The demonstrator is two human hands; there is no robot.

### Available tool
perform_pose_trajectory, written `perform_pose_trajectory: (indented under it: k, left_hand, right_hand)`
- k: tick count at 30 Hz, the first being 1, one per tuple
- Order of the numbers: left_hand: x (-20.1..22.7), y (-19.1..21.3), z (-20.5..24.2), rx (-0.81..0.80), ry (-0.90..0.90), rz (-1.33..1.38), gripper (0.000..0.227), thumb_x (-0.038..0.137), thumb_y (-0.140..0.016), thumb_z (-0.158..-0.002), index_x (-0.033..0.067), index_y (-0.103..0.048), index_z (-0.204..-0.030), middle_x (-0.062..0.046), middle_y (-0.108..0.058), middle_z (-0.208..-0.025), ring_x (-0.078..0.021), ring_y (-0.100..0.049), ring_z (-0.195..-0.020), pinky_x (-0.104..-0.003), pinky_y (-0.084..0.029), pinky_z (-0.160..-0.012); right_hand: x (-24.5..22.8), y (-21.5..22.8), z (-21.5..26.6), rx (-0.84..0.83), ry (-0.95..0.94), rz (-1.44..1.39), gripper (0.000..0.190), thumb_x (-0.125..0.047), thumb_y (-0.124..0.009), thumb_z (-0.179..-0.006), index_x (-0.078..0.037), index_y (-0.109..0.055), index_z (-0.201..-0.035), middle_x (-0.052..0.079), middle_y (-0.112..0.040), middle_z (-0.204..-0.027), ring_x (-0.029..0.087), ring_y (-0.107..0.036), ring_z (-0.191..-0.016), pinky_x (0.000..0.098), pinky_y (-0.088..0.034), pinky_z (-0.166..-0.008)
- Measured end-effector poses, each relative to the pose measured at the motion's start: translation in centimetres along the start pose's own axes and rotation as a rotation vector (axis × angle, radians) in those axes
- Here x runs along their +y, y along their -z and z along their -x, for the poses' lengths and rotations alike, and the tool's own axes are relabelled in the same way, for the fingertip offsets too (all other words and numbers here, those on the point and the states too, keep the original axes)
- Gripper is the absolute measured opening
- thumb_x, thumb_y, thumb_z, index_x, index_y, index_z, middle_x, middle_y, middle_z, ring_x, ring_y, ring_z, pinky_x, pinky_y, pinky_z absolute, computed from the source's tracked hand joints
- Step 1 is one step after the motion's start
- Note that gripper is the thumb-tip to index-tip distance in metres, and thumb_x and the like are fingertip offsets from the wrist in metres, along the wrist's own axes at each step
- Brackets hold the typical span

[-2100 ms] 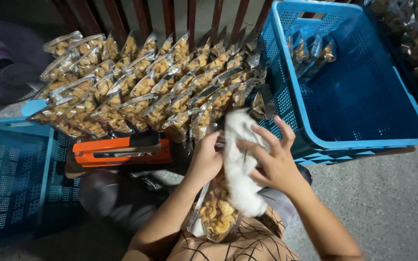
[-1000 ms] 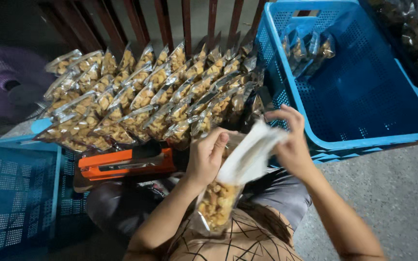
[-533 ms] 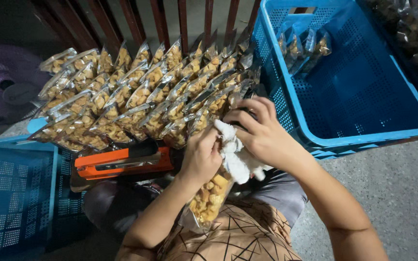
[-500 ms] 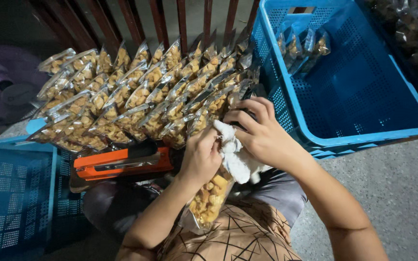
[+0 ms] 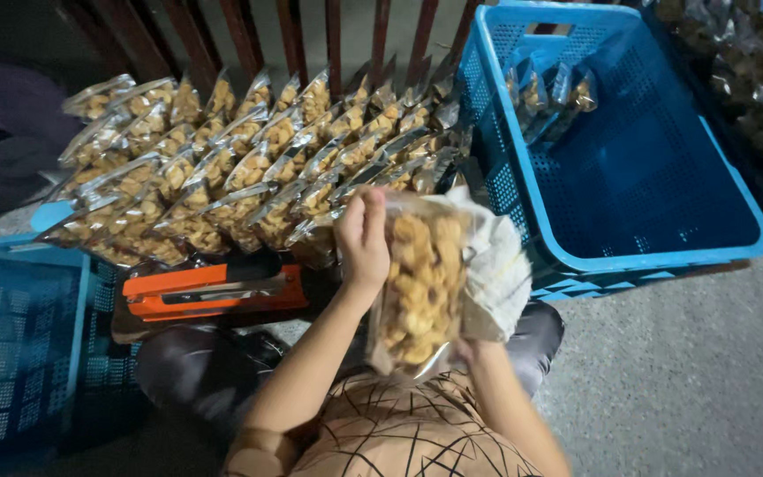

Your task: The person sits on the floor and repeatedly wipes sealed plastic bags of snacks with a white cloth. They pick up each bag from a blue basket, wipe the exterior, and place it back into the basket. The process is repeated for multiple bags.

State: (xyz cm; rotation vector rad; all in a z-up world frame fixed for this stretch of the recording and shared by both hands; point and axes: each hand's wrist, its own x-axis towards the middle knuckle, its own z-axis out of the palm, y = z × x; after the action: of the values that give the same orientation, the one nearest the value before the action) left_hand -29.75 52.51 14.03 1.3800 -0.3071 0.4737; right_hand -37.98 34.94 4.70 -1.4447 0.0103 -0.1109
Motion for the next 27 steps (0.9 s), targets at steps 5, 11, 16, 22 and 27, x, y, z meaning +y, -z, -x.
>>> perform_pose_trajectory:
  k: [5, 11, 16, 22, 27]
  left_hand:
    - [-2.4, -1.5, -1.8, 0.104, -0.032, -0.153, 0.042, 0.040, -0.044, -0.113, 0.0011, -0.056, -0.122, -0.013, -0.061, -0.116, -0.0182, -0.063, -0.100, -0.028, -0.054, -0.083]
    - [0.4, -0.6, 3.4, -0.376, -0.019, -0.662, 0.054, 0.039, -0.057, -0.110, 0.0112, -0.040, -0.153, -0.018, -0.049, -0.152, -0.0333, -0.056, -0.131, -0.048, -0.048, -0.107]
    - [-1.1, -0.5, 3.0, -0.298, 0.544, 0.211, 0.073, 0.047, -0.052, -0.107, 0.0097, -0.027, -0.164, -0.016, -0.044, -0.159, -0.0300, -0.052, -0.136, -0.047, -0.048, -0.105]
    - [-0.7, -1.1, 7.6, -0.476, 0.388, 0.400, 0.078, 0.055, -0.052, -0.103, 0.0076, -0.029, -0.160, -0.013, -0.046, -0.153, -0.0243, -0.049, -0.136, -0.040, -0.042, -0.111]
    - [-0.9, -1.1, 7.5, -0.342, 0.356, 0.510, 0.080, 0.059, -0.056, -0.098, 0.0067, -0.033, -0.154, -0.011, -0.049, -0.144, -0.0204, -0.050, -0.131, -0.037, -0.041, -0.113]
  right_hand:
    - [3.3, -2.2, 1.1, -0.025, -0.270, -0.366, 0.047, -0.014, -0.062, -0.081, -0.006, -0.056, -0.128, 0.023, -0.049, -0.142, 0.045, -0.038, -0.138, 0.0574, -0.030, -0.118]
    - [2.9, 0.6, -0.2, 0.161, 0.069, 0.104, 0.053, -0.012, -0.055, -0.088, -0.001, -0.049, -0.140, 0.028, -0.045, -0.148, 0.049, -0.036, -0.143, 0.0578, -0.029, -0.120]
    - [1.9, -3.1, 3.5, 0.012, 0.532, 0.991, 0.058, -0.010, -0.050, -0.093, 0.002, -0.044, -0.150, 0.033, -0.042, -0.154, 0.052, -0.034, -0.147, 0.0581, -0.028, -0.121]
    - [-6.4, -4.6, -1.6, 0.175, 0.554, 0.931, 0.066, -0.038, -0.058, -0.095, -0.008, -0.047, -0.153, 0.022, -0.046, -0.157, 0.042, -0.041, -0.150, 0.0523, -0.029, -0.125]
    - [-9.1, -6.2, -1.9, 0.222, 0.453, 0.726, 0.070, -0.041, -0.064, -0.095, -0.011, -0.047, -0.156, 0.020, -0.048, -0.165, 0.037, -0.045, -0.156, 0.0447, -0.033, -0.128]
